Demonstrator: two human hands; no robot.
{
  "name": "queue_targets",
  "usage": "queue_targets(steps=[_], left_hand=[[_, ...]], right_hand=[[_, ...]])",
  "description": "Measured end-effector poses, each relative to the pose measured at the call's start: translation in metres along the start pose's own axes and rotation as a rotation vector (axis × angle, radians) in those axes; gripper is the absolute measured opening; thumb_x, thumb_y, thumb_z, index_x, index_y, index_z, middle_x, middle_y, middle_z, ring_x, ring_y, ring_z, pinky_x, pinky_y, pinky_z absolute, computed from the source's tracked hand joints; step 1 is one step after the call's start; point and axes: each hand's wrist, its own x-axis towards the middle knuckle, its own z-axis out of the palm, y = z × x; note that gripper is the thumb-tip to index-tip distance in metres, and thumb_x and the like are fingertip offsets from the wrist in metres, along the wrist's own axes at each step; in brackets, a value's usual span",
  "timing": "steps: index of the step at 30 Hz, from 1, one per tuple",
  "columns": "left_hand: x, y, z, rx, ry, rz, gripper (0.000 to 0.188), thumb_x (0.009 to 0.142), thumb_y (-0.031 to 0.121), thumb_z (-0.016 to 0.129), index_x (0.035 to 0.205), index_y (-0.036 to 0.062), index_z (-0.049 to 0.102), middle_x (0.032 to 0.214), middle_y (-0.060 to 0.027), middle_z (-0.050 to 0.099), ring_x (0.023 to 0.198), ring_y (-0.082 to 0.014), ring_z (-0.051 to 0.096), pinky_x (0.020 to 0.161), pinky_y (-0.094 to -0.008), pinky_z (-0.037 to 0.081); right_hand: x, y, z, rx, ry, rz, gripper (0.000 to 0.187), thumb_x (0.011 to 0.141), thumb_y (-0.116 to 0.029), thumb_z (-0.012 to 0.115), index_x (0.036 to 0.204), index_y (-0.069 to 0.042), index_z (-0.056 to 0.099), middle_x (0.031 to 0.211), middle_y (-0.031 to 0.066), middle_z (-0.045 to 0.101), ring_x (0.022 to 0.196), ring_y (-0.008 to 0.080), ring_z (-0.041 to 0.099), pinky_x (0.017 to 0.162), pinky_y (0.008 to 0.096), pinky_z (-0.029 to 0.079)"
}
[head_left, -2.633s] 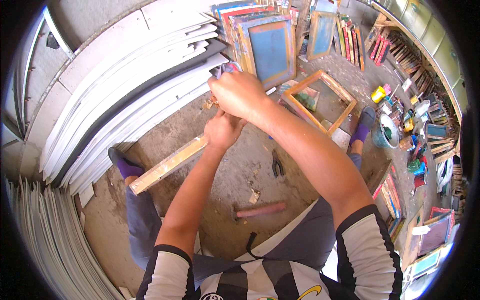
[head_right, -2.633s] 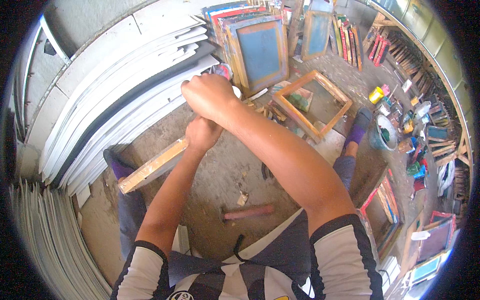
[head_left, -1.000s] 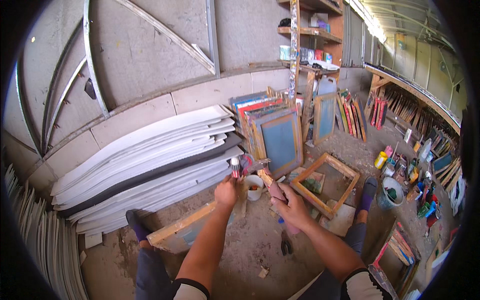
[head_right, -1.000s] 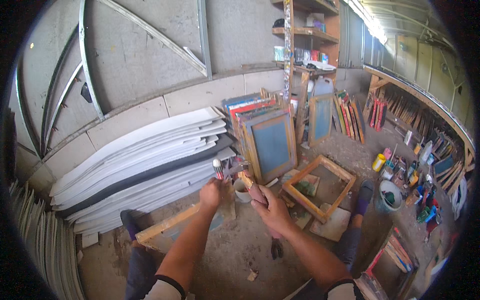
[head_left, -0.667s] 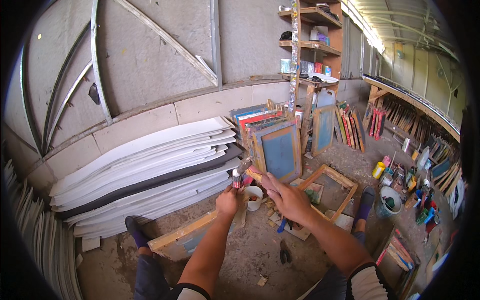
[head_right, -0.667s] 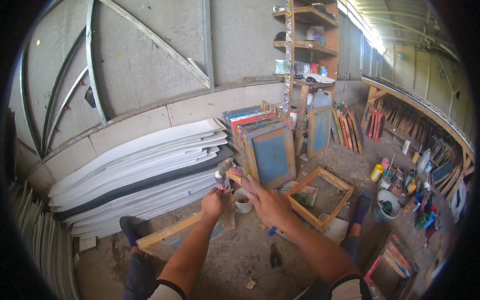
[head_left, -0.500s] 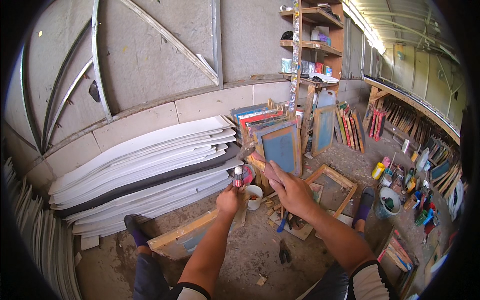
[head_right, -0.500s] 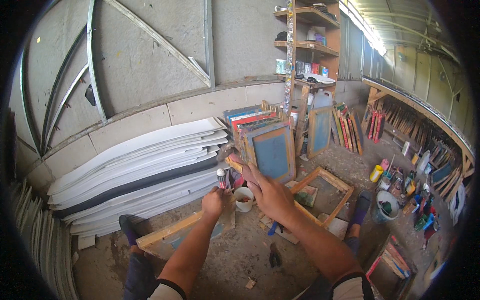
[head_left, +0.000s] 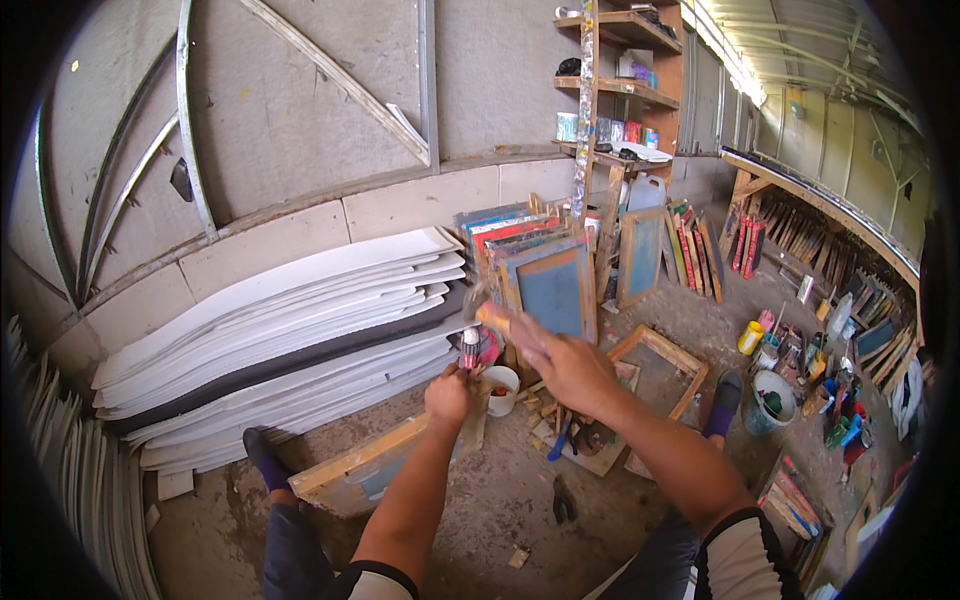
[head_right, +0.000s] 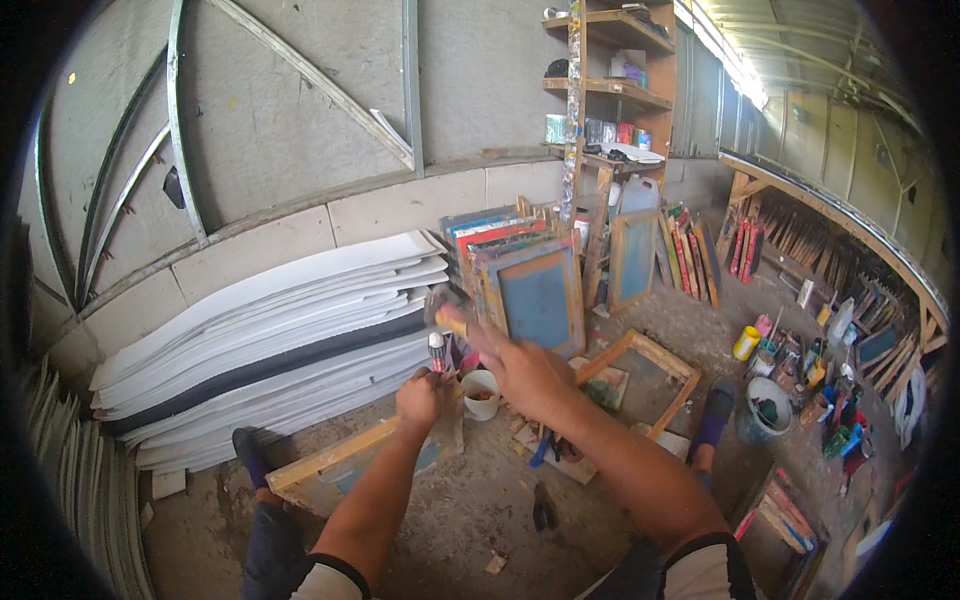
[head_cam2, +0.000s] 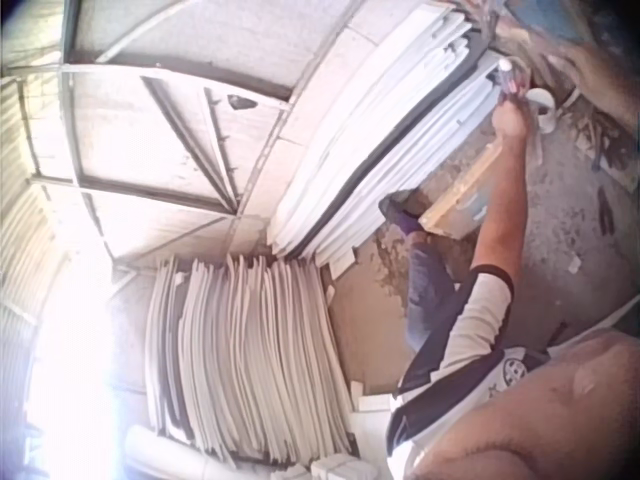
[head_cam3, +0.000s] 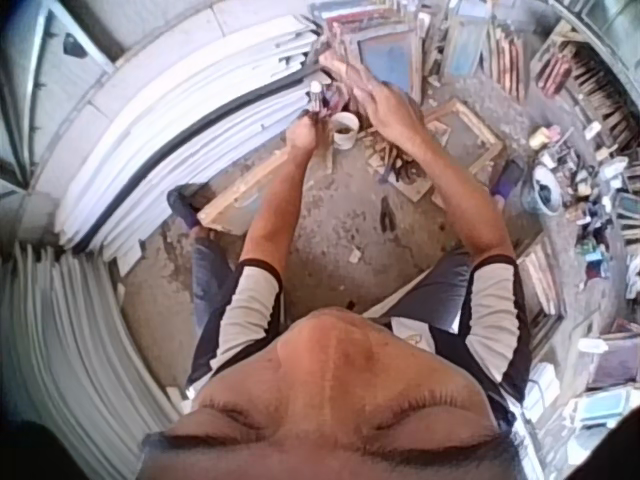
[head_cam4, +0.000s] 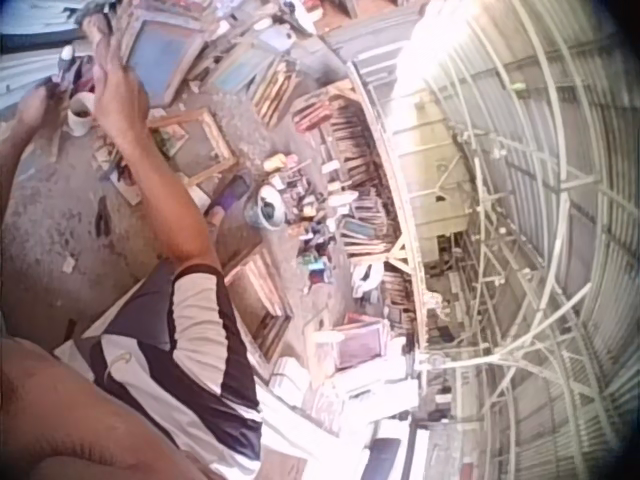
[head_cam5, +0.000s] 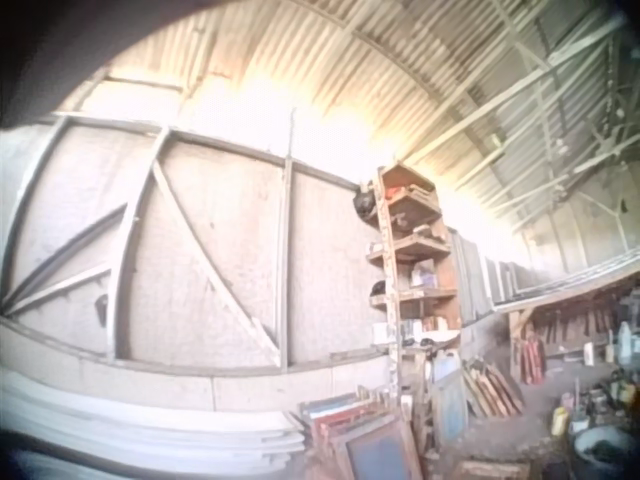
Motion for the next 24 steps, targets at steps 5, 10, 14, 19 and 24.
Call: queue_targets(steps=[5,10,14,19,24], left_hand=[[-0.001,0.0,0.001,-0.006,0.067,-0.011,0.035,0.096,0.04,0.061,0.087,0.0081,0.074,0.091,-0.0122,0.069,0.077,-0.038,0.07,0.068,-0.0499,0.056],[0.001,0.014,-0.003,-0.036,0.068,0.007,0.036,0.097,0.04,0.06,0.088,0.007,0.073,0.091,-0.0132,0.069,0.077,-0.0387,0.07,0.068,-0.0498,0.056],[-0.002,0.001,0.0,-0.009,0.058,-0.02,0.036,0.096,0.04,0.061,0.089,0.0072,0.073,0.091,-0.013,0.068,0.078,-0.0386,0.07,0.069,-0.0501,0.056],[-0.001,0.012,-0.001,-0.03,0.062,-0.02,0.036,0.094,0.041,0.062,0.086,0.0075,0.073,0.093,-0.0117,0.068,0.08,-0.038,0.07,0.07,-0.0506,0.056],[0.003,0.003,0.004,-0.03,0.061,-0.03,0.036,0.092,0.042,0.064,0.085,0.0079,0.074,0.093,-0.0111,0.068,0.081,-0.0382,0.07,0.07,-0.0507,0.056]], right_hand=[[-0.002,-0.008,0.009,-0.147,-0.128,0.029,0.058,0.1,-0.035,0.058,0.152,-0.014,0.041,0.103,0.0232,0.069,0.088,0.0461,0.067,0.074,0.0537,0.053],[0.001,0.001,0.007,-0.007,0.167,-0.072,0.055,0.101,-0.034,0.055,0.15,-0.013,0.042,0.091,0.029,0.068,0.082,0.0473,0.068,0.069,0.0555,0.054],[0.008,-0.01,0.011,-0.051,-0.092,0.033,0.055,0.101,-0.034,0.054,0.15,-0.012,0.042,0.094,0.0302,0.068,0.084,0.048,0.068,0.07,0.0565,0.054],[0.001,-0.011,0.002,-0.064,0.123,0.013,0.056,0.102,-0.037,0.053,0.152,-0.014,0.041,0.096,0.0237,0.07,0.082,0.047,0.067,0.071,0.054,0.054],[0.002,-0.019,0.002,-0.118,-0.03,0.007,0.057,0.103,-0.037,0.053,0.154,-0.017,0.039,0.096,0.0232,0.07,0.08,0.0467,0.067,0.069,0.054,0.054]])
